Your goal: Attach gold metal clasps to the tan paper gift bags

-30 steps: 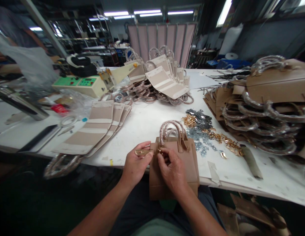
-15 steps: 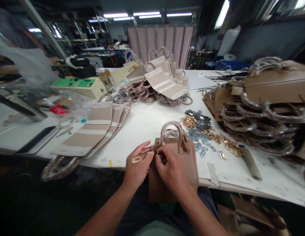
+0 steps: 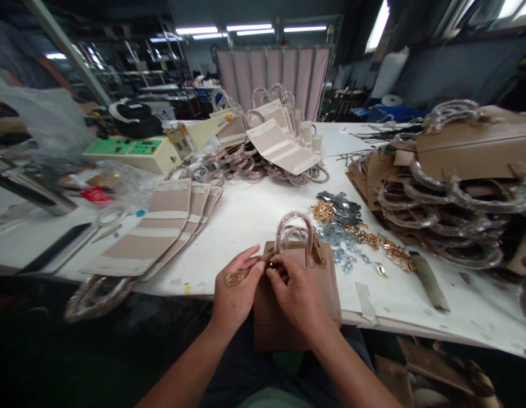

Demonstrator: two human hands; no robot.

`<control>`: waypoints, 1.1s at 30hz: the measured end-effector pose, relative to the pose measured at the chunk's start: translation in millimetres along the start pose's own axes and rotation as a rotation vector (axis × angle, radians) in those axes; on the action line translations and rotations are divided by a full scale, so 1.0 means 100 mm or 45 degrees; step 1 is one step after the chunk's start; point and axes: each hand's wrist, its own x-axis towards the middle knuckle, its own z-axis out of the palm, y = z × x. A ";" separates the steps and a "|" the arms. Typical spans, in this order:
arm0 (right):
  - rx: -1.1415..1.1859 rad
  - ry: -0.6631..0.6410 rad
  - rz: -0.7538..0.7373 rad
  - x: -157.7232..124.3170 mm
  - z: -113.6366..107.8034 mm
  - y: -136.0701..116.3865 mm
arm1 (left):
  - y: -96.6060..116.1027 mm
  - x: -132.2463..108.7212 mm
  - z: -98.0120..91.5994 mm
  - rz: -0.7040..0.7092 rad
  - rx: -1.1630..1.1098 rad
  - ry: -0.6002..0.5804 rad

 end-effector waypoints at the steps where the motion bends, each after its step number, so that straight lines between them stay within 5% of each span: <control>1: 0.095 0.036 0.043 0.01 0.02 0.02 | 0.01 0.01 -0.01 -0.013 -0.012 -0.011; 7: 0.346 0.047 0.169 0.13 0.07 0.03 | 0.00 0.07 -0.03 -0.119 -0.076 -0.045; 11: 0.336 0.085 0.078 0.15 -0.01 -0.03 | -0.10 0.25 -0.03 -0.107 0.045 -0.033; 14: 0.129 0.202 -0.079 0.03 -0.29 0.05 | -0.18 0.40 -0.06 -0.122 0.141 -0.069; 17: -0.203 0.439 -0.066 -0.13 -0.84 0.39 | -0.25 0.48 -0.15 -0.080 0.377 -0.185; 20: -0.607 0.614 0.105 -0.22 -1.49 0.94 | -0.28 0.49 -0.21 0.097 0.707 -0.258; 22: -0.825 0.582 0.261 -0.22 -1.83 1.29 | -0.23 0.47 -0.20 0.329 0.840 -0.187; 27: -1.062 0.377 0.437 -0.11 -2.14 1.68 | 0.14 0.34 -0.01 1.044 0.936 -0.001; 33: -1.052 0.307 0.427 -0.07 -2.23 1.64 | 0.45 0.38 0.44 1.274 1.066 -0.558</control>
